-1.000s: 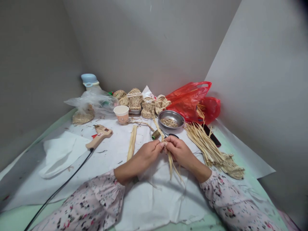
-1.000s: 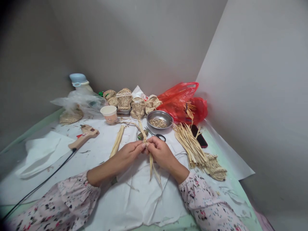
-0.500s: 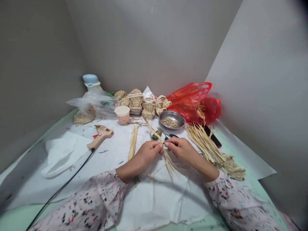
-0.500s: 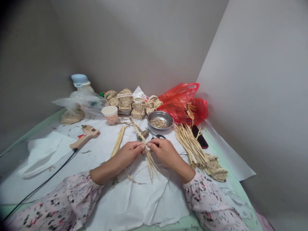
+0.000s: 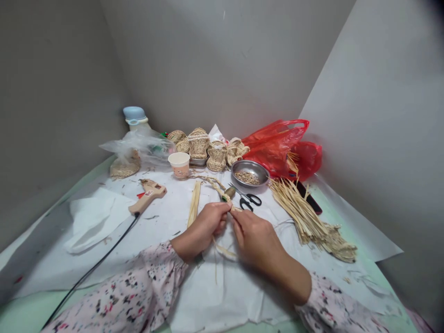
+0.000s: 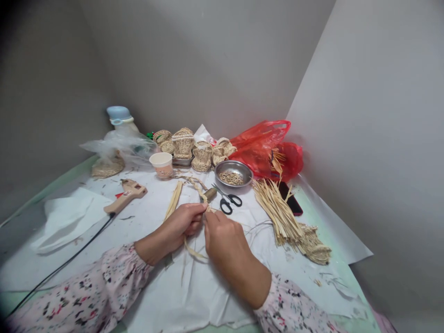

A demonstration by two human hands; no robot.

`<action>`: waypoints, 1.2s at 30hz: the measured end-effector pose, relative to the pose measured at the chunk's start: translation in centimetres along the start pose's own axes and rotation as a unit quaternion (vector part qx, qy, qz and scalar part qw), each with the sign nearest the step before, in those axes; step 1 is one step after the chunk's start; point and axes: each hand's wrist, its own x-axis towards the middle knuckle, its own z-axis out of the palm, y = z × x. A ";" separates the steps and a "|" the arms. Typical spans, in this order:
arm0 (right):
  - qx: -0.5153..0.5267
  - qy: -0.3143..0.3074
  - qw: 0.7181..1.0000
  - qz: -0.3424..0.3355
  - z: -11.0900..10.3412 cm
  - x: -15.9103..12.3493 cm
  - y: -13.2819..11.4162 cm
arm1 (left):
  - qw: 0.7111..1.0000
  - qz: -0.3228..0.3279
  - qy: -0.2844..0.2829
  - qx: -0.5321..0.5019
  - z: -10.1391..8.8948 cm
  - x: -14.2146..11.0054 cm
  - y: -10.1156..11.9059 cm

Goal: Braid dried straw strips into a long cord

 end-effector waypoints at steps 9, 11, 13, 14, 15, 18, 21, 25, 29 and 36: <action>-0.135 -0.025 0.989 -0.056 0.9 -0.6 -0.6 | 1.000 0.006 -0.012 -0.013 0.4 -0.3 0.2; -0.129 -0.036 0.990 -0.049 0.5 -0.6 -0.8 | 1.000 0.013 -0.007 -0.016 0.3 -0.1 0.0; -0.098 -0.052 0.993 -0.044 -0.3 -0.5 -0.9 | 1.000 0.015 -0.001 -0.020 0.1 0.0 -0.2; -0.070 -0.064 0.995 -0.042 -0.9 -0.4 -0.9 | 1.000 0.016 -0.002 -0.023 0.0 0.0 -0.2; -0.037 -0.072 0.996 -0.041 -1.6 -0.2 -0.8 | 0.999 0.019 -0.002 -0.026 0.0 0.1 -0.2; 0.048 -0.051 0.997 -0.020 -3.8 0.5 0.1 | 0.999 0.028 -0.016 -0.027 -0.1 0.0 -0.1; 0.059 0.032 0.998 0.019 -4.7 1.5 1.9 | 0.999 0.023 -0.031 -0.014 0.1 -0.1 0.0; 0.134 -0.008 0.990 0.053 -3.3 2.6 4.1 | 0.998 0.028 -0.056 0.019 0.4 -0.1 -0.1; 0.305 -0.125 0.942 0.058 -1.7 2.8 4.6 | 0.995 0.041 -0.071 0.060 0.7 -0.2 0.0; 0.466 -0.171 0.857 0.138 -0.6 2.5 4.7 | 0.983 0.090 -0.064 0.150 0.8 -0.5 0.4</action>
